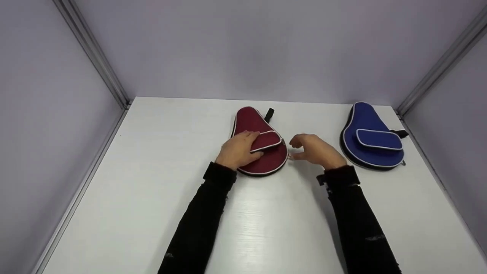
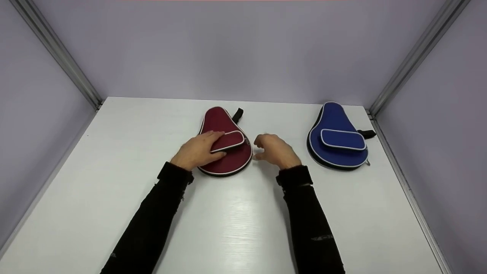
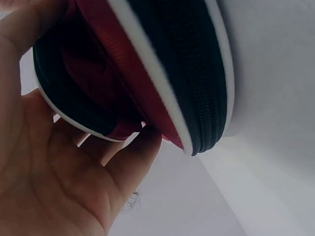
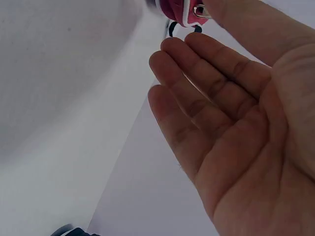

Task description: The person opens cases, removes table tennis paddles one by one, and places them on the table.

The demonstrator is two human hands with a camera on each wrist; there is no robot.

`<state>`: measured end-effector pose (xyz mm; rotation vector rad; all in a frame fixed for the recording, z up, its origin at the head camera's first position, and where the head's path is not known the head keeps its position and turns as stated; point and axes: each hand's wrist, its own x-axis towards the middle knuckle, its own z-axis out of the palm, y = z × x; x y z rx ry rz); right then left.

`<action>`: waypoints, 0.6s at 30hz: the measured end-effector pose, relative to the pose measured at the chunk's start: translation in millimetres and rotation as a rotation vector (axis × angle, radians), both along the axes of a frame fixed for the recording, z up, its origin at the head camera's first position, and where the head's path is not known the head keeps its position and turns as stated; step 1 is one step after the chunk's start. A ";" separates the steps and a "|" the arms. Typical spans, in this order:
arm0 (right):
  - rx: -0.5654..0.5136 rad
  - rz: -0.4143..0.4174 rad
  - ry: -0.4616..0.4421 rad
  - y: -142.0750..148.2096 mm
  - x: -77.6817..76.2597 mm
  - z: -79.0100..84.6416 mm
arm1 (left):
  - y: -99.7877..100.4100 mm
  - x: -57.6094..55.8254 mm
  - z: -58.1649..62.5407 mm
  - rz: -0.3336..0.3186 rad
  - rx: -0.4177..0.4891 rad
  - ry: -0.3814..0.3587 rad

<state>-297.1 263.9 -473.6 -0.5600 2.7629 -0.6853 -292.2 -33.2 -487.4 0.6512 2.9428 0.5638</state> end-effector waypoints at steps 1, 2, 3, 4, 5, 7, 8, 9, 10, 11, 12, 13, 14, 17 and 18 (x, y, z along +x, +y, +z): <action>0.007 0.005 0.007 -1.5 -0.6 -2.7 | -0.3 0.1 -0.3 0.007 0.000 -0.001; 0.016 0.010 0.015 -2.8 -1.3 -5.2 | -0.2 0.1 -0.5 0.013 -0.001 -0.005; 0.030 0.013 0.023 -4.1 -2.0 -7.7 | 0.0 0.0 -0.7 0.018 -0.002 -0.007; 0.041 0.015 0.030 -5.5 -2.3 -9.4 | 0.3 -0.3 -0.7 0.020 -0.003 -0.009; 0.049 0.015 0.035 -6.8 -2.2 -10.7 | 0.7 -0.6 -0.8 0.021 -0.004 -0.010; 0.060 0.007 0.045 -8.7 -1.8 -13.1 | 1.3 -1.0 -1.0 0.021 -0.003 -0.011; 0.067 -0.001 0.050 -9.5 -1.8 -14.2 | 1.6 -1.3 -1.2 0.020 -0.002 -0.011; 0.074 -0.008 0.055 -9.9 -1.5 -15.2 | 1.8 -1.6 -1.4 0.017 -0.003 -0.009; 0.079 -0.017 0.058 -10.1 -1.4 -15.9 | 1.9 -1.9 -1.6 0.014 -0.001 -0.007; 0.083 -0.023 0.063 -10.3 -1.4 -16.6 | 2.0 -2.3 -1.7 0.012 0.001 -0.006; 0.087 -0.028 0.070 -10.4 -1.6 -17.1 | 2.1 -2.6 -1.6 0.012 0.002 -0.004; 0.089 -0.030 0.078 -10.8 -1.9 -17.6 | 2.0 -2.9 -1.5 0.014 0.004 -0.001; 0.088 -0.031 0.082 -11.2 -2.1 -18.1 | 1.8 -3.0 -1.2 0.017 0.005 0.001; 0.085 -0.023 0.102 -13.1 -2.7 -19.4 | 0.6 -3.1 -1.0 0.037 0.009 0.013; 0.089 -0.022 0.110 -14.0 -3.0 -20.0 | 0.1 -3.1 -1.4 0.044 0.014 0.017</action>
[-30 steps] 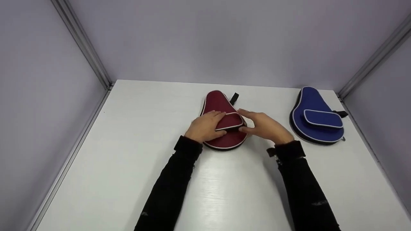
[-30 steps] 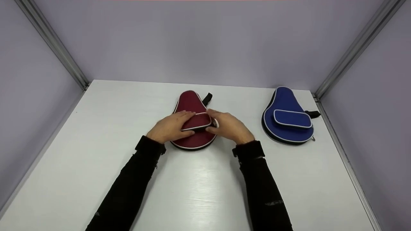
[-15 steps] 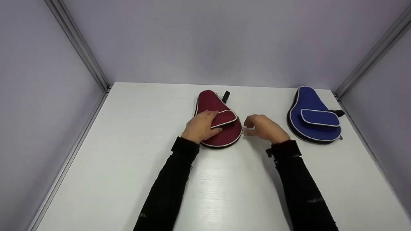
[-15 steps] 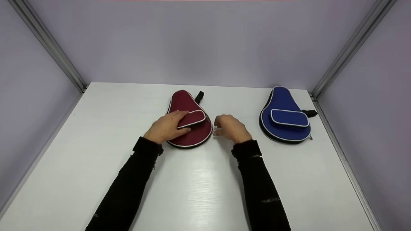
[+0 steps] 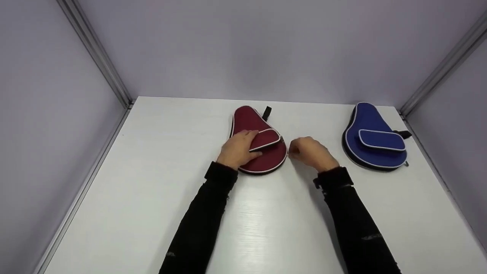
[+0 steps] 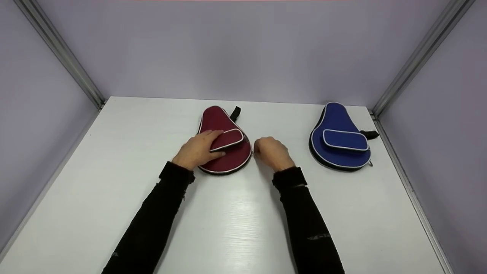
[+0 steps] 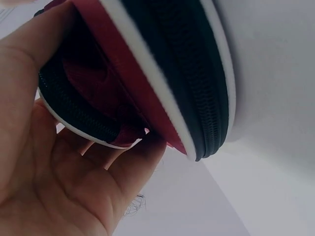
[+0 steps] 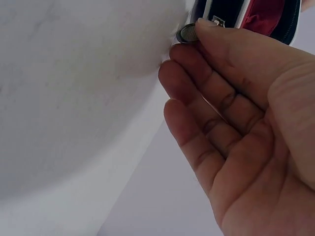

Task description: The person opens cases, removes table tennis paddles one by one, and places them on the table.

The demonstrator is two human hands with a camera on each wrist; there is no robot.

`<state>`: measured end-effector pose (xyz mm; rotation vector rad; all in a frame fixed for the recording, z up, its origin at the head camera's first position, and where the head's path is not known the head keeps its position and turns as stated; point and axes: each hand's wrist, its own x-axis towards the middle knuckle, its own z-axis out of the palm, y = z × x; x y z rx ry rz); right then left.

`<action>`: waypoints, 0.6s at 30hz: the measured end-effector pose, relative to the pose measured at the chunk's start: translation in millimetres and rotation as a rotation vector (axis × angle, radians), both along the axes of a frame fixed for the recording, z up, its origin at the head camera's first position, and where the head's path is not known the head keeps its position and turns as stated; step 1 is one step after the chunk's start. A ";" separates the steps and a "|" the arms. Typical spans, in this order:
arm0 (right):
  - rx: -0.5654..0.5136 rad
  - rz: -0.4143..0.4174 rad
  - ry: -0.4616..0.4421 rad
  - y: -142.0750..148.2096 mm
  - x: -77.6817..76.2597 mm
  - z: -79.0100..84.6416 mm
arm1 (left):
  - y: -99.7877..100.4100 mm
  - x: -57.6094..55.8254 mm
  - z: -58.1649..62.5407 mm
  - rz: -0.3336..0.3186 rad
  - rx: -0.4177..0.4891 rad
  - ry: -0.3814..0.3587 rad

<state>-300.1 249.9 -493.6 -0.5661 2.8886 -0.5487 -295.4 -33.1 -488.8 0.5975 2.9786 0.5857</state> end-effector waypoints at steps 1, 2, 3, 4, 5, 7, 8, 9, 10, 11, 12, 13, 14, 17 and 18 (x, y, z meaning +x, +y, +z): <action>0.005 0.002 0.009 -0.7 0.0 -0.5 | -0.5 -0.4 -0.7 0.005 0.005 0.004; 0.009 0.003 0.018 -1.3 0.2 -0.9 | -0.8 -1.3 -1.9 0.008 0.010 0.008; 0.016 0.006 0.030 -1.6 0.6 -1.0 | -1.2 -2.9 -4.1 0.008 0.021 0.012; 0.021 0.006 0.041 -2.0 1.2 -1.1 | -3.3 -12.6 -18.9 0.004 0.030 0.037; 0.025 0.005 0.053 -2.5 1.8 -0.8 | -3.7 -16.9 -24.5 0.004 0.035 0.043; 0.030 0.004 0.075 -3.9 3.3 0.2 | -5.6 -28.9 -41.3 0.005 0.050 0.062; 0.031 0.003 0.083 -4.8 4.0 1.0 | -6.9 -36.3 -52.1 0.006 0.063 0.072; 0.032 0.003 0.090 -5.8 4.6 1.7 | -8.7 -43.6 -62.5 0.008 0.072 0.076; 0.031 0.000 0.092 -7.2 5.1 2.3 | -10.3 -50.7 -72.5 0.010 0.075 0.082; 0.031 0.000 0.095 -8.7 5.6 2.9 | -10.5 -50.2 -71.1 0.015 0.082 0.067; 0.032 0.000 0.094 -9.9 6.0 3.2 | -12.3 -55.7 -79.2 0.016 0.090 0.070; 0.032 0.002 0.091 -11.1 6.5 3.5 | -12.3 -56.5 -80.3 0.019 0.083 0.074; 0.033 0.003 0.090 -12.2 6.9 3.9 | -13.3 -59.2 -83.9 0.018 0.087 0.076; 0.038 0.007 0.086 -15.5 8.4 4.4 | -16.2 -66.0 -91.2 0.019 0.073 0.084; 0.041 0.006 0.082 -16.5 9.1 4.6 | -16.8 -66.9 -92.0 0.021 0.067 0.087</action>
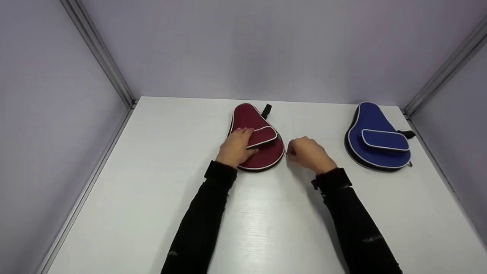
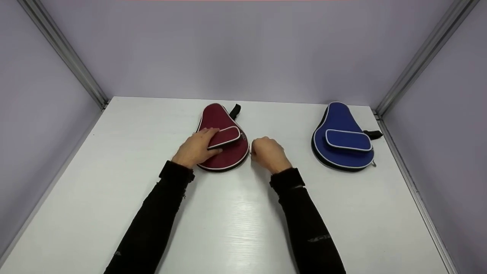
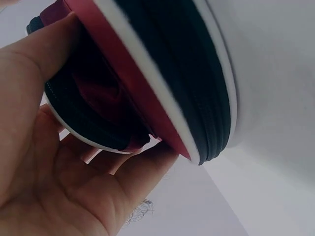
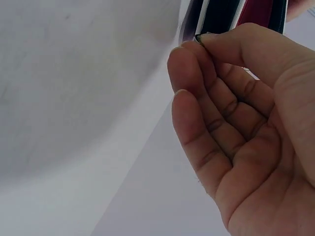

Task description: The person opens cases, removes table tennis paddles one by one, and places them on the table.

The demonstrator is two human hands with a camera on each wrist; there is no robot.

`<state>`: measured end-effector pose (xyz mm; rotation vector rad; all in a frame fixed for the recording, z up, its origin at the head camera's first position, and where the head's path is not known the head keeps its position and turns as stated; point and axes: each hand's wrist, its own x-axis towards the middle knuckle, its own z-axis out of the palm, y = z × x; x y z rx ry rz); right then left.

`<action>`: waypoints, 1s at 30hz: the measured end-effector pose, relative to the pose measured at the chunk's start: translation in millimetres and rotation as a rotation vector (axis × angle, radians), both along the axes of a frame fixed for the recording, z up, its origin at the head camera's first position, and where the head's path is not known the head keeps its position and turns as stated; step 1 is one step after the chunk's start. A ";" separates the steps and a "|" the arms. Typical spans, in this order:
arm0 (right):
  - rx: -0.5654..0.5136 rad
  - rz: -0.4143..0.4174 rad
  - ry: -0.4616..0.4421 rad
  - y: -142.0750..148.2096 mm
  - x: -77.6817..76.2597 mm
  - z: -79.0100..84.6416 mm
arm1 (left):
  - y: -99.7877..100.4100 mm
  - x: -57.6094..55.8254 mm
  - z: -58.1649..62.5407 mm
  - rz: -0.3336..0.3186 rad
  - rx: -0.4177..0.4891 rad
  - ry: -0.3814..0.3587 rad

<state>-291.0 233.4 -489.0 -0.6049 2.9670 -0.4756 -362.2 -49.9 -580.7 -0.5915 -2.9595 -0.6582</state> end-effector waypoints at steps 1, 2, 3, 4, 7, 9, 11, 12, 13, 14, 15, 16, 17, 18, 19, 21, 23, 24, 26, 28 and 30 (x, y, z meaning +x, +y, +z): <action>0.003 0.004 -0.001 -1.3 0.9 0.5 | -0.7 -0.3 -0.2 0.000 -0.006 0.004; 0.005 0.004 -0.005 -2.4 1.7 0.9 | -2.9 -4.9 -6.4 -0.004 0.005 0.004; 0.009 0.005 -0.011 -3.8 2.5 1.3 | -3.3 -5.1 -6.5 -0.003 -0.007 0.006; 0.011 0.005 -0.017 -5.1 3.4 1.8 | -3.6 -4.9 -6.0 -0.005 -0.013 0.009; 0.024 0.021 -0.024 -8.4 6.3 4.0 | -4.7 -4.4 -4.9 -0.006 -0.033 0.019; 0.029 0.038 -0.026 -10.6 7.8 5.7 | -5.5 -4.7 -4.4 -0.004 -0.047 0.028; 0.034 0.053 -0.028 -13.1 9.4 7.4 | -6.5 -4.6 -3.8 -0.002 -0.050 0.030; 0.037 0.061 -0.032 -14.5 10.3 8.2 | -6.9 -4.5 -3.7 -0.002 -0.050 0.031; 0.041 0.066 -0.039 -16.0 11.2 9.0 | -7.3 -4.7 -4.0 -0.002 -0.048 0.031; 0.045 0.071 -0.048 -17.6 12.3 9.9 | -7.6 -5.1 -4.6 -0.003 -0.040 0.029; 0.050 0.076 -0.060 -19.4 13.7 10.7 | -7.9 -5.3 -5.1 -0.004 -0.032 0.026; 0.053 0.084 -0.074 -21.3 15.1 11.6 | -8.1 -5.5 -5.6 -0.005 -0.029 0.024; 0.056 0.098 -0.086 -23.4 16.6 12.4 | -8.3 -5.7 -5.9 -0.006 -0.029 0.025; 0.058 0.118 -0.096 -25.9 18.0 13.0 | -8.6 -5.9 -6.0 -0.006 -0.031 0.024; 0.058 0.137 -0.106 -28.5 19.5 13.4 | -8.8 -6.0 -5.9 -0.006 -0.036 0.025; 0.057 0.178 -0.119 -34.3 22.3 13.5 | -9.1 -6.2 -5.5 -0.003 -0.044 0.021; 0.060 0.206 -0.119 -40.1 24.8 13.3 | -9.1 -6.8 -4.9 0.000 -0.053 0.014; 0.060 0.207 -0.118 -42.8 26.1 13.3 | -9.4 -7.2 -4.7 0.001 -0.055 0.011; 0.061 0.203 -0.109 -46.0 28.0 13.2 | -9.6 -8.2 -4.2 0.000 -0.060 0.002; 0.059 0.189 -0.101 -47.0 29.5 13.3 | -9.2 -8.8 -4.2 -0.002 -0.066 -0.007; 0.061 0.178 -0.082 -45.9 29.7 12.9 | -8.0 -7.8 -3.1 -0.004 -0.067 -0.011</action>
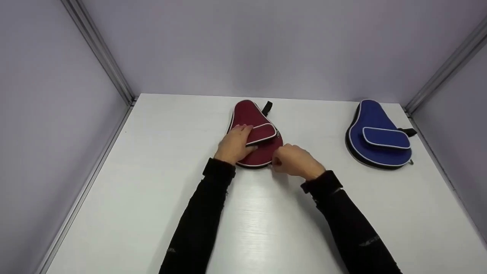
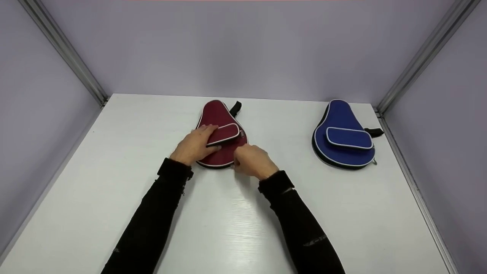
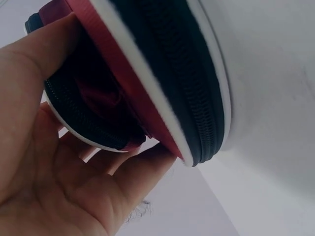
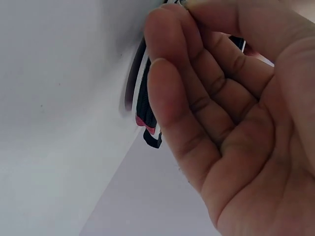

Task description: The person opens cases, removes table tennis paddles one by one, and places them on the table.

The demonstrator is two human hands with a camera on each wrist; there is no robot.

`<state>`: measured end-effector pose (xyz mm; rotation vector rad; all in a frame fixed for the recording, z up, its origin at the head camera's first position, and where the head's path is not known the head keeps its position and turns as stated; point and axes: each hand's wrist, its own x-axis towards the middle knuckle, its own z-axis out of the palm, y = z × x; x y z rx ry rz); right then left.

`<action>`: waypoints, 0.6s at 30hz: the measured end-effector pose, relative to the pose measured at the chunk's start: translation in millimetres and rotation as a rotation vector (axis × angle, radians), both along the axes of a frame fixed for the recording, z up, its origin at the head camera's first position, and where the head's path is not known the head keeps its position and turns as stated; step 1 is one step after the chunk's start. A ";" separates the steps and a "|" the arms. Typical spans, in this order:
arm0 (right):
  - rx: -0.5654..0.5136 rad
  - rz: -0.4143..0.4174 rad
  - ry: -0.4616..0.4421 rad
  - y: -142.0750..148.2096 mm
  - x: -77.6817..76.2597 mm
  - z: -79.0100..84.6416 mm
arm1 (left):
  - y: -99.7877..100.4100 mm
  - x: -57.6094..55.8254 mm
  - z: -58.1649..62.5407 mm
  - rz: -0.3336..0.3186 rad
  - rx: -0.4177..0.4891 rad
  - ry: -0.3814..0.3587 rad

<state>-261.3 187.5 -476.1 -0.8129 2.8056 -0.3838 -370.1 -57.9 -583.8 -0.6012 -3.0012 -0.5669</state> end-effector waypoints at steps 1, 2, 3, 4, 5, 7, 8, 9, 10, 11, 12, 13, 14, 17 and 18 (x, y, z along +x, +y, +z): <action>0.002 -0.001 0.009 1.0 -0.3 -0.4 | 3.1 5.5 7.9 0.007 -0.018 -0.007; 0.005 -0.004 0.017 2.1 -0.8 -0.9 | 4.3 8.3 10.3 0.008 -0.013 -0.003; 0.008 -0.007 0.023 3.2 -1.3 -1.0 | 6.1 11.7 13.7 0.013 -0.016 0.002; 0.011 -0.010 0.031 4.6 -2.1 -1.2 | 8.5 17.1 21.8 0.017 -0.028 -0.004; 0.015 -0.013 0.039 6.2 -3.1 -1.2 | 10.2 22.6 28.7 0.021 -0.033 0.006; 0.021 -0.026 0.047 10.0 -5.0 -0.6 | 14.2 35.8 47.3 0.025 -0.061 0.019; 0.021 -0.035 0.051 12.4 -6.1 -0.3 | 14.1 39.2 52.4 0.018 -0.058 0.022; 0.019 -0.046 0.053 15.0 -7.2 0.1 | 15.8 46.4 63.4 0.014 -0.071 0.018; 0.017 -0.057 0.056 17.9 -8.5 0.1 | 17.2 53.5 74.3 0.008 -0.079 0.012; 0.015 -0.069 0.060 21.1 -9.8 0.0 | 18.1 59.0 80.9 0.003 -0.081 0.019; 0.011 -0.081 0.063 24.4 -11.1 -0.2 | 19.2 64.5 88.7 -0.001 -0.085 0.011; 0.005 -0.091 0.064 27.8 -12.6 -0.6 | 20.2 69.9 95.9 -0.007 -0.085 0.003; 0.000 -0.099 0.067 31.2 -14.3 -1.2 | 20.9 72.6 99.0 -0.012 -0.082 0.004; -0.006 -0.122 0.082 41.4 -19.2 -2.9 | 22.9 77.8 103.5 -0.024 -0.078 0.017; -0.009 -0.133 0.086 44.7 -20.7 -3.3 | 23.3 78.7 104.1 -0.030 -0.073 0.024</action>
